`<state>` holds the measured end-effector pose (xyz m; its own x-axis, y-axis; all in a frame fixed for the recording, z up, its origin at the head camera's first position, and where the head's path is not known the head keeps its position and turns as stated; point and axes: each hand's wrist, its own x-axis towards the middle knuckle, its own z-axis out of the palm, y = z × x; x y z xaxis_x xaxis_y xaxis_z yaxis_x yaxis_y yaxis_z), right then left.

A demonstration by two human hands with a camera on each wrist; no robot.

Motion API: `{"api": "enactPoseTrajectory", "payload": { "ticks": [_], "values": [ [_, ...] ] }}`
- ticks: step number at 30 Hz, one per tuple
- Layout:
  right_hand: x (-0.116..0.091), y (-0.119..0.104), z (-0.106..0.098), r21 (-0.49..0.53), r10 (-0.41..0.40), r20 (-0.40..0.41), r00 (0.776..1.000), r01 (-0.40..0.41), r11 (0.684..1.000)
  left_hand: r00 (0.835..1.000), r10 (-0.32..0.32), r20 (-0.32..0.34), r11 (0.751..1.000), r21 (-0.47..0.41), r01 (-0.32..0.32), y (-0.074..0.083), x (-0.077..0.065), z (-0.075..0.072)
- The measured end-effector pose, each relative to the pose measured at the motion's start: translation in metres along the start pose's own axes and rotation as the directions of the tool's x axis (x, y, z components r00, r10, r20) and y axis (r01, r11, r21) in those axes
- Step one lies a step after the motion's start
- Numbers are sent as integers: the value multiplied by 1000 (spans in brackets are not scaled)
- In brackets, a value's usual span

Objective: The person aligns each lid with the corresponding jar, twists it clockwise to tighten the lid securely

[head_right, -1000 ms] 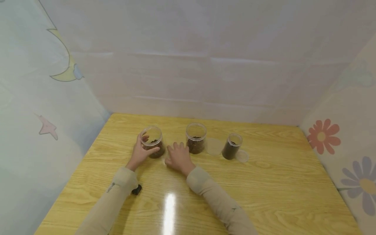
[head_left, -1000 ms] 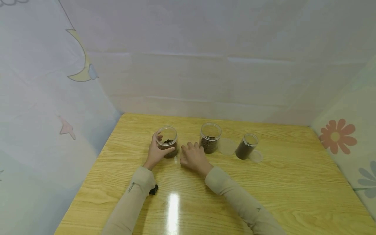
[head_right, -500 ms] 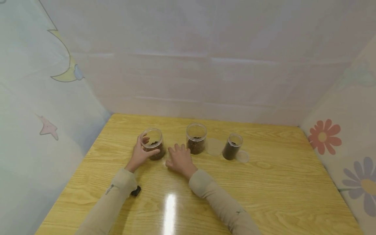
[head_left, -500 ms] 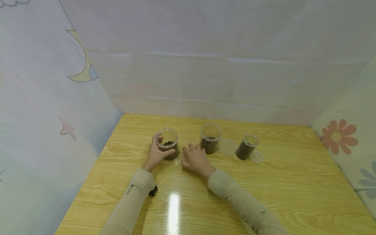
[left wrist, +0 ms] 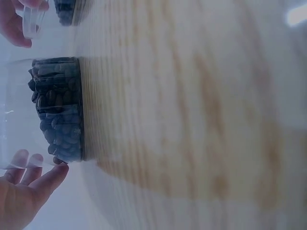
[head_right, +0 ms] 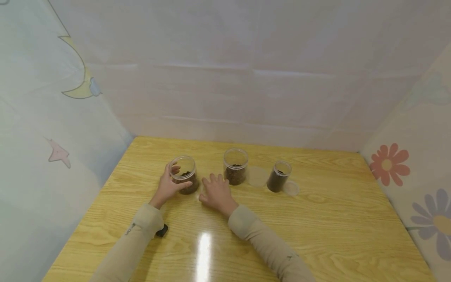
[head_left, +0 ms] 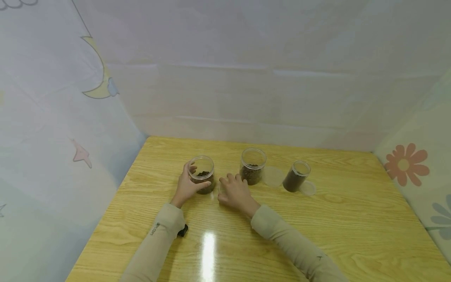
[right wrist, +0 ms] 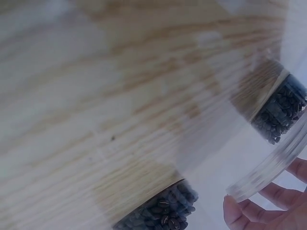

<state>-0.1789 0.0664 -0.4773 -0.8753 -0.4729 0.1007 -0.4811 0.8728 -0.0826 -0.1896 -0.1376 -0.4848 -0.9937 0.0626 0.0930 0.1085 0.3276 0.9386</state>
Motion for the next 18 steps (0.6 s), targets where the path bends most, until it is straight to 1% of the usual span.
{"api": "enactPoseTrajectory", "payload": {
  "ticks": [10, 14, 18],
  "values": [
    [-6, 0, -3, -8, -20, -6, 1000, 20, 1000, 1000, -1, 9, 999, 48, 1, 4, -5, 1],
    [-9, 1, -3, -4, -18, -26, 1000, 18, 1000, 1000, 6, 15, 999, 46, -7, 4, -6, 1],
    [-12, 2, -5, 1, -15, -22, 1000, 15, 1000, 1000, 9, 20, 999, 45, -10, 4, -8, 2]
  ]
}}
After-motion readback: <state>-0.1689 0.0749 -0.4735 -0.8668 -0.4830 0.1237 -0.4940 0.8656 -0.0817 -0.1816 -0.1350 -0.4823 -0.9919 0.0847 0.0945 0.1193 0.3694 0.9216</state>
